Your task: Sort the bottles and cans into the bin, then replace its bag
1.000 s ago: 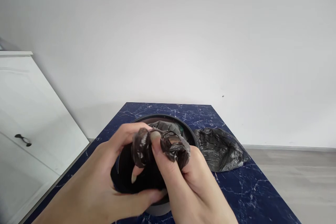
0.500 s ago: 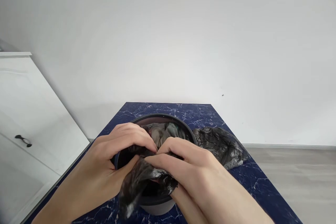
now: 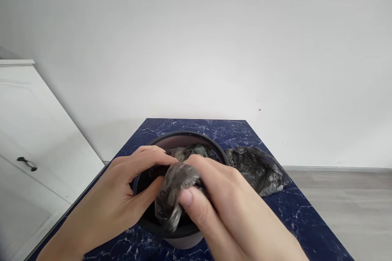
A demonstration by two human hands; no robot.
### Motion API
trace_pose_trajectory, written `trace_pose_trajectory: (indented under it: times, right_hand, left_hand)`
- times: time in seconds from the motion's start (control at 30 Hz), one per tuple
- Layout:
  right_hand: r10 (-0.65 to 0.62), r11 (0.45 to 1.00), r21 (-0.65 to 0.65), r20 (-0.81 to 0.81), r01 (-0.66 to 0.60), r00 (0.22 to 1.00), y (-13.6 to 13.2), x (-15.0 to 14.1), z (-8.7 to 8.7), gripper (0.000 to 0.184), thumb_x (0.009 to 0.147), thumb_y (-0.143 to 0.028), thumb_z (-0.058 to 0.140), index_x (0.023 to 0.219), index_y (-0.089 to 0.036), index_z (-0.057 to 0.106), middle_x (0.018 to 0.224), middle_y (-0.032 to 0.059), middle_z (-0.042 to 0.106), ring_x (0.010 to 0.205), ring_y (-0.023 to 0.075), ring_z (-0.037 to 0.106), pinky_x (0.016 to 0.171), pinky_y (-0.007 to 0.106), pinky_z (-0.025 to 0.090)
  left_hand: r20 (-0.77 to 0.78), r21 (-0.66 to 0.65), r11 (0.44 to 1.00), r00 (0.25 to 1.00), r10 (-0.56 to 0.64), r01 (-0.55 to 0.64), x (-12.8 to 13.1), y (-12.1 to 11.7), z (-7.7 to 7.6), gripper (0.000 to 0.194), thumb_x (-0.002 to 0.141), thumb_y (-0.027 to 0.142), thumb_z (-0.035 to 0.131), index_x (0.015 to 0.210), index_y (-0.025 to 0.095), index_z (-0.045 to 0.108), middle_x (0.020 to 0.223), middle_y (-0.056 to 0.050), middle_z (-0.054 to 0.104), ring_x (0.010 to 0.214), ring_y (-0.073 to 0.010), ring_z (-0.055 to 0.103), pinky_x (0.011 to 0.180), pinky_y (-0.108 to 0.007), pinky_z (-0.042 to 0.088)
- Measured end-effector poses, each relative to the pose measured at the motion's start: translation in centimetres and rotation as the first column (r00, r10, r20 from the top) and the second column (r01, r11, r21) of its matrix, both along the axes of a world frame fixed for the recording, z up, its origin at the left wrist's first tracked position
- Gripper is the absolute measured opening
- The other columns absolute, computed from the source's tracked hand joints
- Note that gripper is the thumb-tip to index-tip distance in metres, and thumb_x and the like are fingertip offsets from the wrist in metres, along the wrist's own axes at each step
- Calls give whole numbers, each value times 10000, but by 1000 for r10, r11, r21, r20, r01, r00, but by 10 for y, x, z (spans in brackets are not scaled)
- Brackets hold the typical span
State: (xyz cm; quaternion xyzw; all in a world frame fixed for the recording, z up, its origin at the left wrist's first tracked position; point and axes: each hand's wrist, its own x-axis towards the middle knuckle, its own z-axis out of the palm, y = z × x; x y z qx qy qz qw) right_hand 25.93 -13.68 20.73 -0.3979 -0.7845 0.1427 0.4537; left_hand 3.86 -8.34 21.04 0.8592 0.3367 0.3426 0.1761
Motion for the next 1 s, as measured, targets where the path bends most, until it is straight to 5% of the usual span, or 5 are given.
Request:
trace_pose_trajectory:
  times: [0.1,0.3,0.6,0.87,1.0]
  right_hand:
    - [-22,995,-96,-197,3,980,6,7,-8,265,1087,-518,558,1256,-362,689,1061,25,753,944,210,756,734,287,641]
    - [30,937,-258,-608,-233,793,30,16,-17,388,1079,-509,470,1213,-274,749,754,0,431,636,168,469,579,316,509]
    - [-65,958,-283,-374,-47,925,23,7,-11,446,1151,-501,470,820,-234,603,735,-8,615,699,127,572,701,276,464]
    - [-258,954,-234,-322,188,911,20,0,-9,485,1047,-526,654,670,-223,622,554,-40,496,501,99,408,435,237,296]
    - [-276,958,-164,-286,237,918,17,-14,-11,311,1049,-410,640,810,-230,724,716,-11,649,634,132,558,522,227,421]
  left_hand:
    - [-13,-11,1000,1000,-16,16,0,0,1,196,1080,287,609,1083,360,791,1044,45,806,1015,-192,749,893,-307,606]
    - [64,-89,996,998,-4,10,0,3,4,368,1126,378,547,894,316,826,1026,33,820,1031,-196,775,937,-287,609]
    - [99,-228,970,993,-57,79,0,0,13,450,1156,408,464,893,274,803,907,21,810,879,-166,769,873,-261,615]
    - [34,109,993,998,-48,44,-3,-6,7,242,1116,272,556,1156,395,761,1443,37,654,1427,-227,568,1168,-373,539]
    - [86,167,984,994,-69,54,-4,-6,5,234,1108,263,574,1174,394,757,1542,34,565,1523,-241,457,1267,-431,453]
